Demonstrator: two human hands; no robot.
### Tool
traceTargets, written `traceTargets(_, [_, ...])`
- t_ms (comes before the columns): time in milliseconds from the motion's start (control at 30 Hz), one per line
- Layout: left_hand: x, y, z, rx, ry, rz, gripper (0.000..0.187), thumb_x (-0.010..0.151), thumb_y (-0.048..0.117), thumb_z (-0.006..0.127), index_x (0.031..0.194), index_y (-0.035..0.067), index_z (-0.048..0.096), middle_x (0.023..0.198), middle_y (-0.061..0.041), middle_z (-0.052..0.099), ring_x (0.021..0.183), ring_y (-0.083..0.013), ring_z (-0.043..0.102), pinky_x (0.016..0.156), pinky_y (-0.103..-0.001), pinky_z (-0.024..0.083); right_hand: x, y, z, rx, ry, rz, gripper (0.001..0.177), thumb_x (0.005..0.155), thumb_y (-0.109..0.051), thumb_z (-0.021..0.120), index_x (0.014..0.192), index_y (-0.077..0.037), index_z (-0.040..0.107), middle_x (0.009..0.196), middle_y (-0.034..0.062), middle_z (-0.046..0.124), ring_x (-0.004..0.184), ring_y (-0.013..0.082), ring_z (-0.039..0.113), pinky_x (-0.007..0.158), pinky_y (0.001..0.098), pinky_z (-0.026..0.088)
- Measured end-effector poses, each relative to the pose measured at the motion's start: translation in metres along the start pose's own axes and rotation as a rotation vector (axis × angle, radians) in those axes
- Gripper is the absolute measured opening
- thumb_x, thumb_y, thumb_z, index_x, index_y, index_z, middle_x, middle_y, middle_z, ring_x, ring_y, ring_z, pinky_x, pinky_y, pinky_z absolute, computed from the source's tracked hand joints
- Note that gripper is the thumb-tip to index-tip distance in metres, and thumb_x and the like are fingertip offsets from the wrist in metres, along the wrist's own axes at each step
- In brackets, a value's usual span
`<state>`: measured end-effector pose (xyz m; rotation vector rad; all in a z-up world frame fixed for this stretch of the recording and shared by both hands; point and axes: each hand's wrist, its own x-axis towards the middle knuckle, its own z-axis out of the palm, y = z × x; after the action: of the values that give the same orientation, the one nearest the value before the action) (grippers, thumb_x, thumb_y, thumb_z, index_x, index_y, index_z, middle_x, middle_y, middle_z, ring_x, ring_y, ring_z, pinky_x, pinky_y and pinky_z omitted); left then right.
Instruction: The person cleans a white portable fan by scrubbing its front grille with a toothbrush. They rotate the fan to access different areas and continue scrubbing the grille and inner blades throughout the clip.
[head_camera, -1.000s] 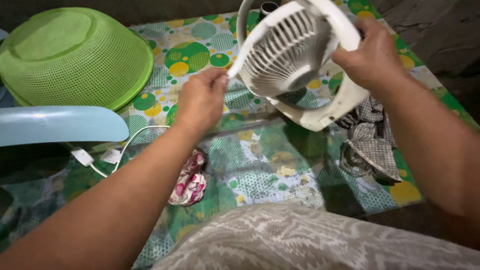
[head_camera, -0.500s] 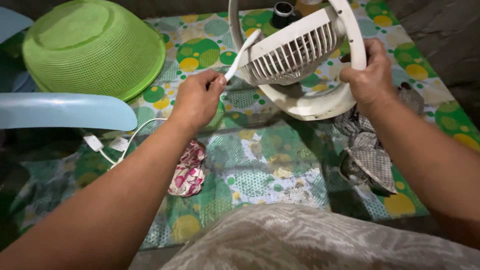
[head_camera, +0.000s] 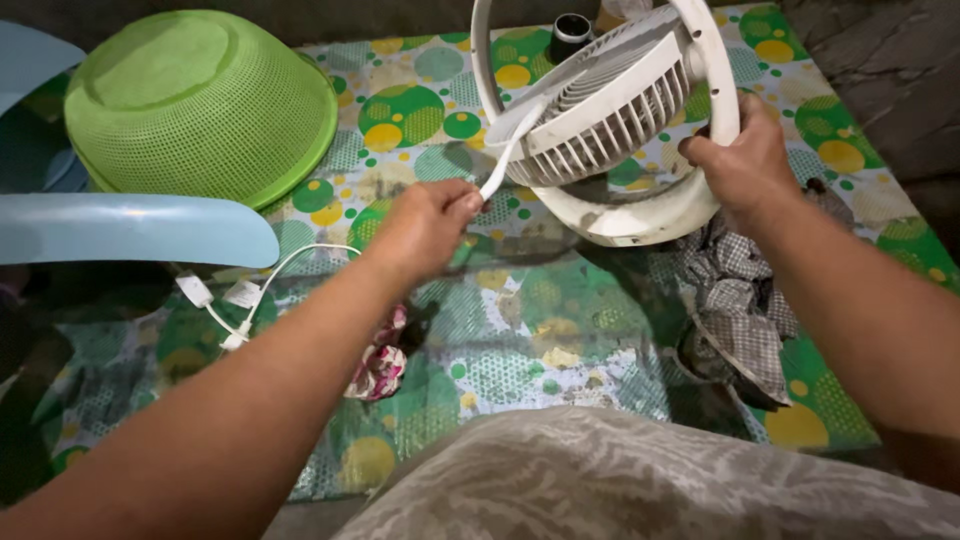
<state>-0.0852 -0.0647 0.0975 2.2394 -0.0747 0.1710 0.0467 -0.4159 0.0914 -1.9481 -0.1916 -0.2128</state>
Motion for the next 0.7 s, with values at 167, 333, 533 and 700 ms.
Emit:
traceTargets(167, [0.009,0.003,0.006,0.021,0.033,0.036,0.025,0.098,0.029,0.061,0.106,0.009,0.076,0.087,-0.012,0.075,0.078,-0.026,0.07,0.074,-0.04,0.053,0.022,0.015,-0.002,0.096,-0.052,0.054,0.055,0.083,0.0,0.073,0.134,0.002,0.051,0.108,0.0139,0.067,0.09,0.0246,0.07,0.079,0.0377,0.059])
traceTargets(333, [0.02,0.011,0.01,-0.05,-0.071,-0.064,0.031,0.099,0.034,0.059,0.107,0.012,0.079,0.08,-0.01,0.071,0.071,-0.0205,0.064,0.068,-0.037,0.052,0.041,0.038,-0.011,0.188,-0.097,0.049,0.041,0.082,0.004,0.072,0.121,0.003,0.058,0.104,0.0125,0.064,0.087,0.0246,0.066,0.076,0.0378,0.056])
traceTargets(533, [0.038,0.033,0.013,-0.337,0.059,-0.336,0.046,0.098,0.048,0.062,0.115,0.005,0.067,0.073,-0.004,0.065,0.06,-0.0122,0.053,0.052,-0.031,0.044,0.022,0.041,-0.01,0.264,-0.035,0.148,0.039,0.075,0.006,0.066,0.112,-0.002,0.057,0.095,0.0075,0.061,0.081,0.0241,0.065,0.072,0.0366,0.059])
traceTargets(700, [0.061,0.016,0.023,-0.82,-0.012,-0.693,0.054,0.097,0.059,0.051,0.119,0.011,0.06,0.076,-0.003,0.068,0.051,-0.0103,0.039,0.041,-0.027,0.027,-0.01,0.025,0.007,0.245,0.013,-0.152,0.046,0.081,0.004,0.071,0.124,-0.002,0.056,0.105,0.009,0.063,0.093,0.0216,0.065,0.085,0.0349,0.059])
